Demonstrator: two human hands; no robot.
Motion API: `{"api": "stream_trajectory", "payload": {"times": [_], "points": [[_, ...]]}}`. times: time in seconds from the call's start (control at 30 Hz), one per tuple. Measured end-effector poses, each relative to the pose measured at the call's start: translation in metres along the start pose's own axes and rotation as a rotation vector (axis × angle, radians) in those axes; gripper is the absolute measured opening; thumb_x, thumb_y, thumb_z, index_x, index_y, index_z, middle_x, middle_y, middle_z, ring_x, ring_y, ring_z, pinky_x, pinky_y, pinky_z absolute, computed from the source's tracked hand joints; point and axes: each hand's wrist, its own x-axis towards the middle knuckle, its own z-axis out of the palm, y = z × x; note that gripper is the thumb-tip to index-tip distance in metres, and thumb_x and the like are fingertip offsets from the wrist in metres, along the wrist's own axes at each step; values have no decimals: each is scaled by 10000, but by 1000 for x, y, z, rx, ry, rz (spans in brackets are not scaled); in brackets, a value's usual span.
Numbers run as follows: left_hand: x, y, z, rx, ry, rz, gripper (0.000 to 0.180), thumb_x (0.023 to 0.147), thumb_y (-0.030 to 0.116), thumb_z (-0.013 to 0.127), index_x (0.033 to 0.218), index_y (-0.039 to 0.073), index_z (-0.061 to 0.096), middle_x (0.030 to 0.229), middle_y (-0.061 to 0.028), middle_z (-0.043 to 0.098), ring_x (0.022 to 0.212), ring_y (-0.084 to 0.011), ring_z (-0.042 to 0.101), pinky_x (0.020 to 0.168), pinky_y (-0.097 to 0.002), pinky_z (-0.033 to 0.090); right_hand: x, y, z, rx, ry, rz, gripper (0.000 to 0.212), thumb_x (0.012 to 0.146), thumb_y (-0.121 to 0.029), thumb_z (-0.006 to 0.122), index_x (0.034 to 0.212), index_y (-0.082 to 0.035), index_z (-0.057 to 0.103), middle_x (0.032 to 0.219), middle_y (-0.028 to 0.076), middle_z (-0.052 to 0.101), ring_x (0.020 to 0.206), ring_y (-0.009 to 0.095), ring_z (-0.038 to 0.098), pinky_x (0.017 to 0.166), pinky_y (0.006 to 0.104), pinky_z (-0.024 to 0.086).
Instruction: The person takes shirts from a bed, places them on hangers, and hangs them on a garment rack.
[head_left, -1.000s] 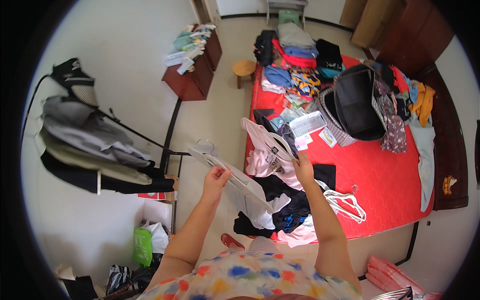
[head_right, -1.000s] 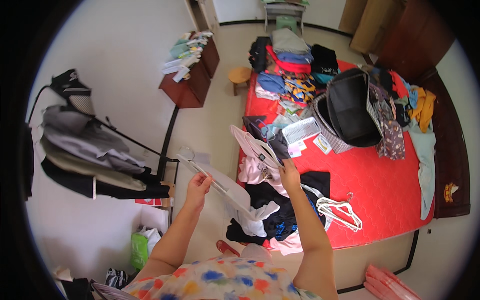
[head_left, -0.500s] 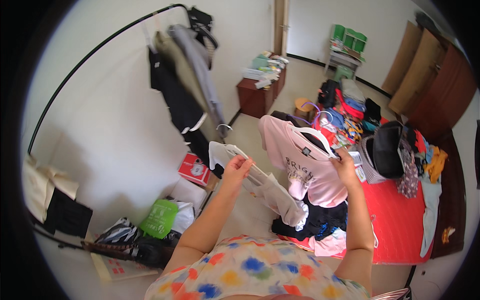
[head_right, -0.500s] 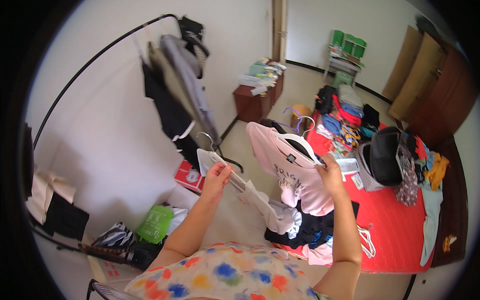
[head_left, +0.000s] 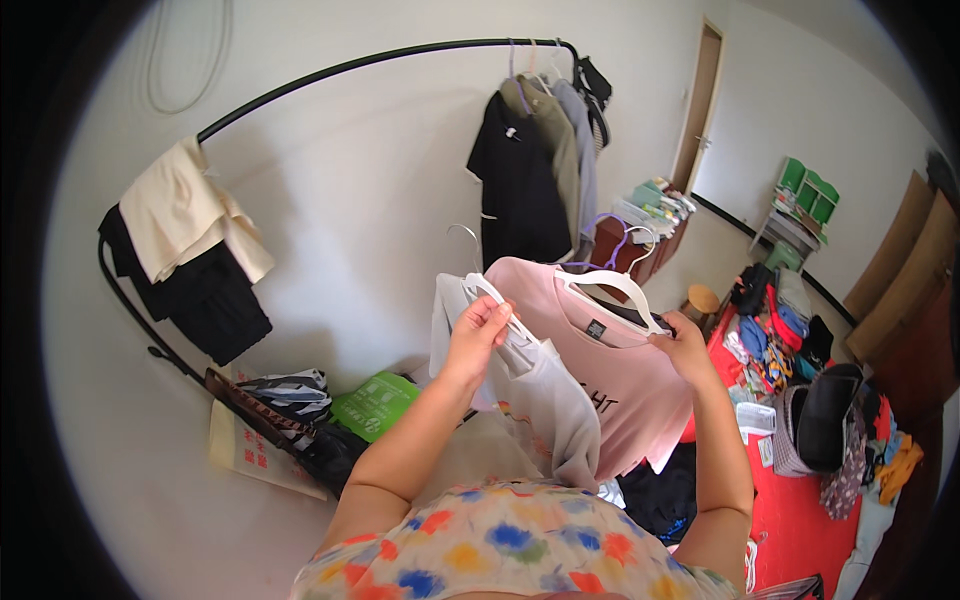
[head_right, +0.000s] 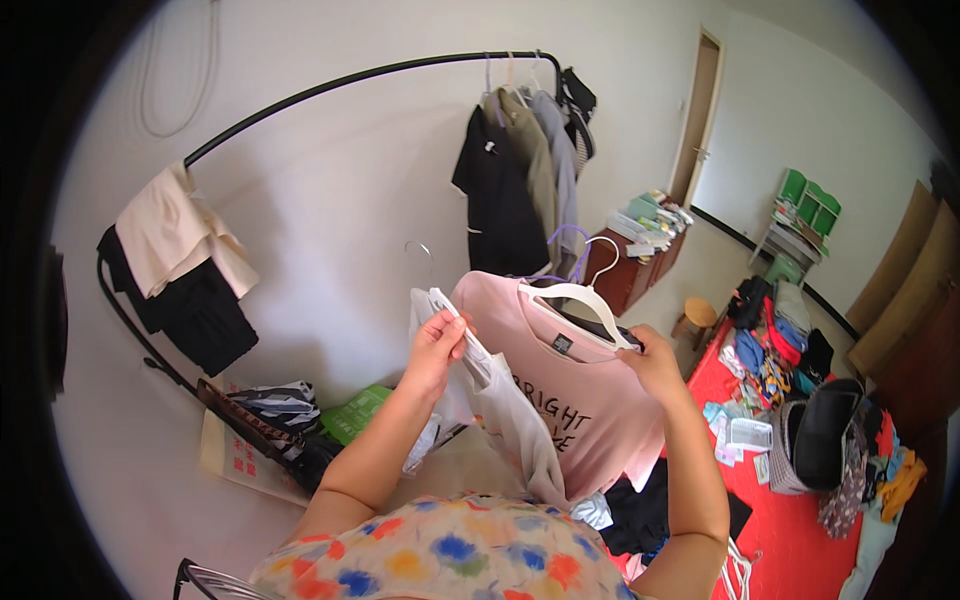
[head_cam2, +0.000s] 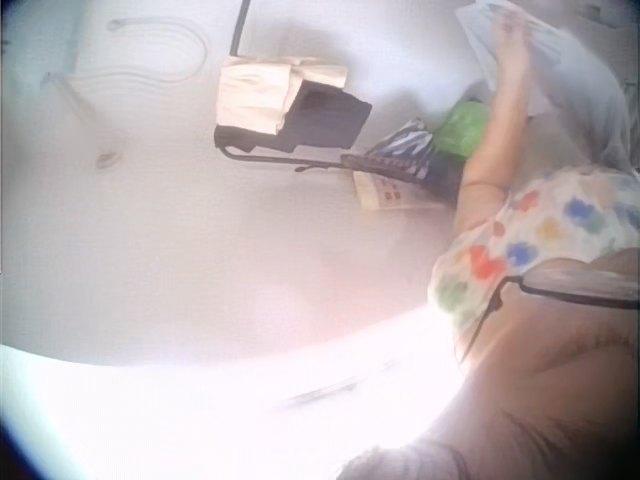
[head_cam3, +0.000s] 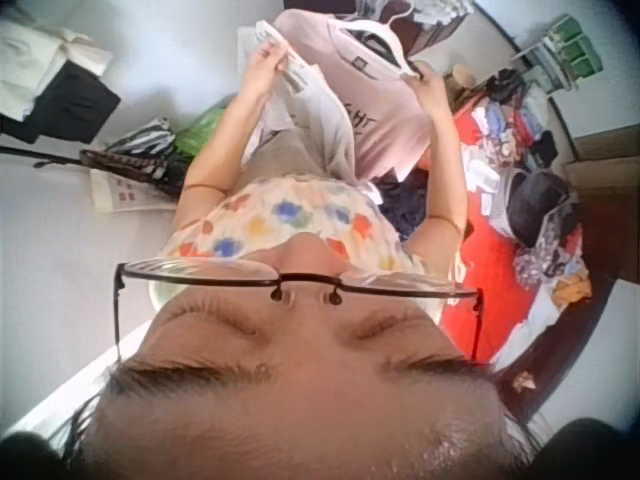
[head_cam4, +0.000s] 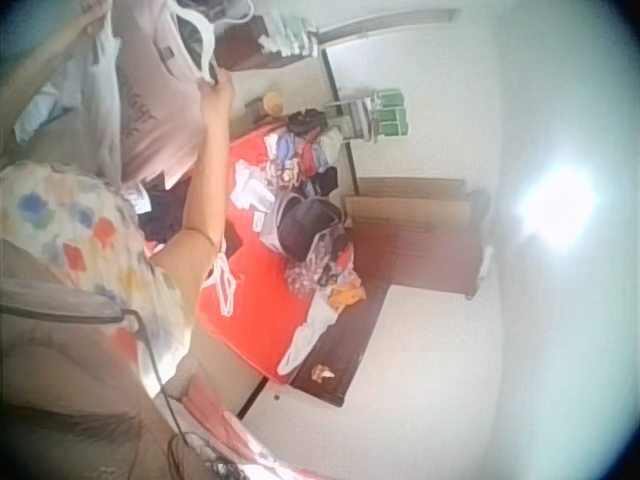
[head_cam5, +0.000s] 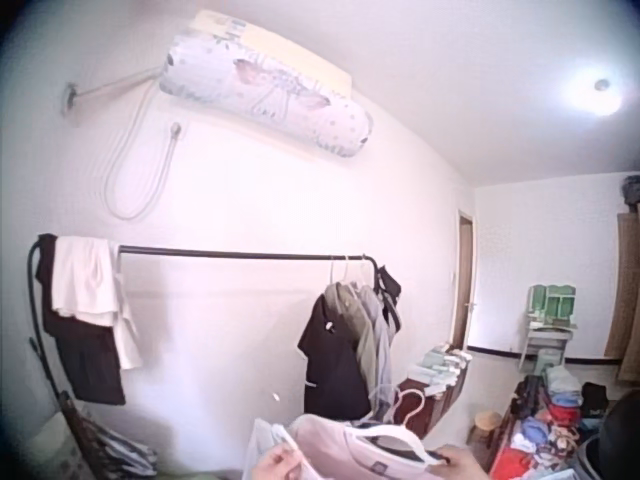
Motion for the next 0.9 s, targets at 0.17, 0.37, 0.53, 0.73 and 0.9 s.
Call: {"api": "stream_trajectory", "payload": {"times": [0.17,0.37,0.53,0.73,0.9], "points": [[5,32,-25,43,107,65,190,914,256,537,972,84,593,764,30,584,541,-13,378,523,-170,306,46,-10,39,159,-50,-18,215,743,-49,654,934,12,576,810,26,523,735,112,480,659,252,396],[19,37,-26,150,26,47,240,948,300,469,979,93,587,750,53,559,618,-12,418,589,-161,324,85,-50,89,457,-290,84,277,772,-84,649,1026,-6,568,870,17,568,806,98,495,723,236,406],[44,22,-18,134,51,-47,321,952,299,464,1134,57,570,713,59,524,652,-12,447,646,-178,371,108,-50,139,603,-448,60,235,810,-77,609,1022,-3,540,855,22,553,781,92,509,698,219,419],[75,5,-42,123,120,22,253,949,282,469,1018,65,579,1008,-27,626,664,-21,463,689,-198,397,131,-51,163,779,-579,222,161,877,-102,555,1019,-32,533,878,5,548,799,71,499,707,216,415],[101,13,-33,108,167,71,228,943,291,475,941,78,554,1197,-116,577,637,-31,460,679,-208,417,161,-43,161,970,-724,282,186,904,-137,537,1072,-60,515,940,2,567,864,75,533,780,229,435]]}}
